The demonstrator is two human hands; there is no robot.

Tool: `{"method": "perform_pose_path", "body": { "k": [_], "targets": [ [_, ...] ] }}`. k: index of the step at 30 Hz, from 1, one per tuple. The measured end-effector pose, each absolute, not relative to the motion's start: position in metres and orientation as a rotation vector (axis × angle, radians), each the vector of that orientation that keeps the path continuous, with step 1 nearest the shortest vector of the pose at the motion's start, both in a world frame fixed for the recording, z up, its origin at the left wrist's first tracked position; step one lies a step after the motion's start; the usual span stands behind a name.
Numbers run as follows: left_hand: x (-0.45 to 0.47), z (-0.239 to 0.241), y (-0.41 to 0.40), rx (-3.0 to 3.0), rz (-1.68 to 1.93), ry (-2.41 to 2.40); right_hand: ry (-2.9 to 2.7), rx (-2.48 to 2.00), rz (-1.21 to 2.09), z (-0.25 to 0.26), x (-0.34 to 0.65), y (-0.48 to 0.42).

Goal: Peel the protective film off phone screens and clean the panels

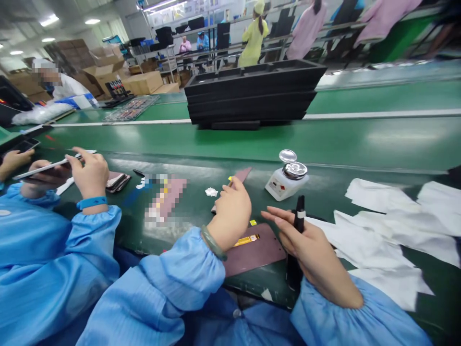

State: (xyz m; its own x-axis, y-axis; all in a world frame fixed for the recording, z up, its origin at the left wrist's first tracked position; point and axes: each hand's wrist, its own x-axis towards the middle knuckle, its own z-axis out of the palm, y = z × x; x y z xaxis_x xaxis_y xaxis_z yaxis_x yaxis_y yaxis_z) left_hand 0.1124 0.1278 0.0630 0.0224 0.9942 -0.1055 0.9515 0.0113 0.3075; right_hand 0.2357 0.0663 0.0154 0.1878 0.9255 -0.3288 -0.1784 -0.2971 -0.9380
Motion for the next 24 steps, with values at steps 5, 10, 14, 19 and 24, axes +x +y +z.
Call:
{"method": "perform_pose_path", "body": {
  "k": [5, 10, 14, 19, 24],
  "targets": [
    [0.065, 0.075, 0.103, 1.919, 0.550, 1.754, -0.946, -1.418, 1.174, 0.013, 0.229, 0.069],
    [0.034, 0.057, 0.037, 1.382, 0.982, 1.387, -0.984, -1.321, 1.139, 0.027, 0.211, 0.069],
    [0.029, 0.038, 0.000, 0.759, 1.062, 0.978, -1.060, -1.314, 1.250, 0.039, 0.200, 0.059],
    [0.030, 0.042, -0.003, 0.480, 1.184, 0.889, -1.410, -1.303, 1.180, 0.039, 0.193, 0.034],
    [0.034, 0.053, -0.005, 0.350, 1.035, 0.932, -1.643, -1.240, 0.636, 0.033, 0.195, 0.012]
  ]
}}
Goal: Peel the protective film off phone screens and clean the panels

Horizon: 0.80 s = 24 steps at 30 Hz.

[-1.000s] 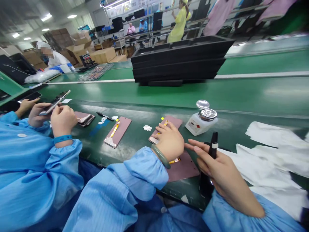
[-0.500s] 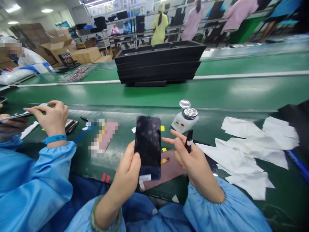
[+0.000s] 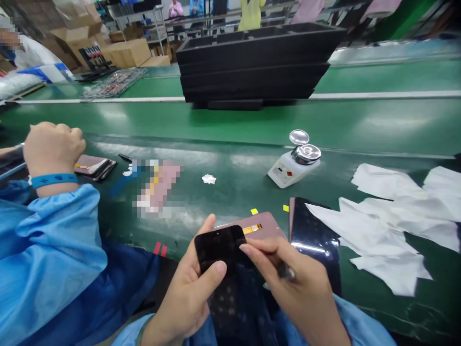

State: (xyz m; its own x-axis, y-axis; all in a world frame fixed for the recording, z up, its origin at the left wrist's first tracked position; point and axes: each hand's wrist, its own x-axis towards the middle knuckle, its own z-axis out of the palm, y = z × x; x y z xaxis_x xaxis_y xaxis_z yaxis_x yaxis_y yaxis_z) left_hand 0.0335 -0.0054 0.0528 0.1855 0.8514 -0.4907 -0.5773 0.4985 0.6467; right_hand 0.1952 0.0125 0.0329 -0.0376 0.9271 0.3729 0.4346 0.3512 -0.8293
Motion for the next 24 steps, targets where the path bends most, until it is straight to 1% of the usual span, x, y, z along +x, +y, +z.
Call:
{"method": "perform_pose_path", "body": {
  "k": [2, 3, 8, 12, 24],
  "targets": [
    [0.035, 0.055, -0.009, 0.315, 1.022, 0.913, -1.726, -1.113, 0.483, 0.033, 0.198, 0.007],
    [0.035, 0.056, -0.011, 0.307, 1.030, 0.901, -1.774, -1.043, 0.461, 0.034, 0.201, 0.005],
    [0.034, 0.060, -0.015, 0.305, 1.066, 0.881, -1.977, -0.843, 0.564, 0.041, 0.210, 0.013],
    [0.034, 0.060, -0.013, 0.301, 1.078, 0.899, -1.994, -0.870, 0.563, 0.042, 0.210, 0.019],
    [0.029, 0.063, -0.017, 0.287, 1.046, 1.032, -1.876, -0.854, 0.719, 0.027, 0.205, 0.013]
  ]
}}
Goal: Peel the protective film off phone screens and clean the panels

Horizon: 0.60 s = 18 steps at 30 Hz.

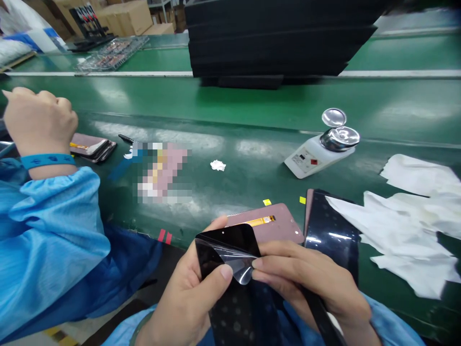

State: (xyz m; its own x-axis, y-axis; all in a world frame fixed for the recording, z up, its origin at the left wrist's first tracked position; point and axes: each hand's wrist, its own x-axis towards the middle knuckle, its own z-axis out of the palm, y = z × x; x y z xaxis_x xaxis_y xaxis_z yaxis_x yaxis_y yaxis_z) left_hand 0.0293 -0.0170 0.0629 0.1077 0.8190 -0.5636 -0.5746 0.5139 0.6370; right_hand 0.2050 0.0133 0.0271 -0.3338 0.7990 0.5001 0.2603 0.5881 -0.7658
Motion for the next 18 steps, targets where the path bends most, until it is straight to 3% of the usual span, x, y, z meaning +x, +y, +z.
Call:
{"method": "perform_pose_path", "body": {
  "k": [18],
  "targets": [
    [0.035, 0.059, -0.009, 0.223, 1.078, 0.984, -2.120, -0.867, 0.575, 0.042, 0.210, 0.020]
  ]
}}
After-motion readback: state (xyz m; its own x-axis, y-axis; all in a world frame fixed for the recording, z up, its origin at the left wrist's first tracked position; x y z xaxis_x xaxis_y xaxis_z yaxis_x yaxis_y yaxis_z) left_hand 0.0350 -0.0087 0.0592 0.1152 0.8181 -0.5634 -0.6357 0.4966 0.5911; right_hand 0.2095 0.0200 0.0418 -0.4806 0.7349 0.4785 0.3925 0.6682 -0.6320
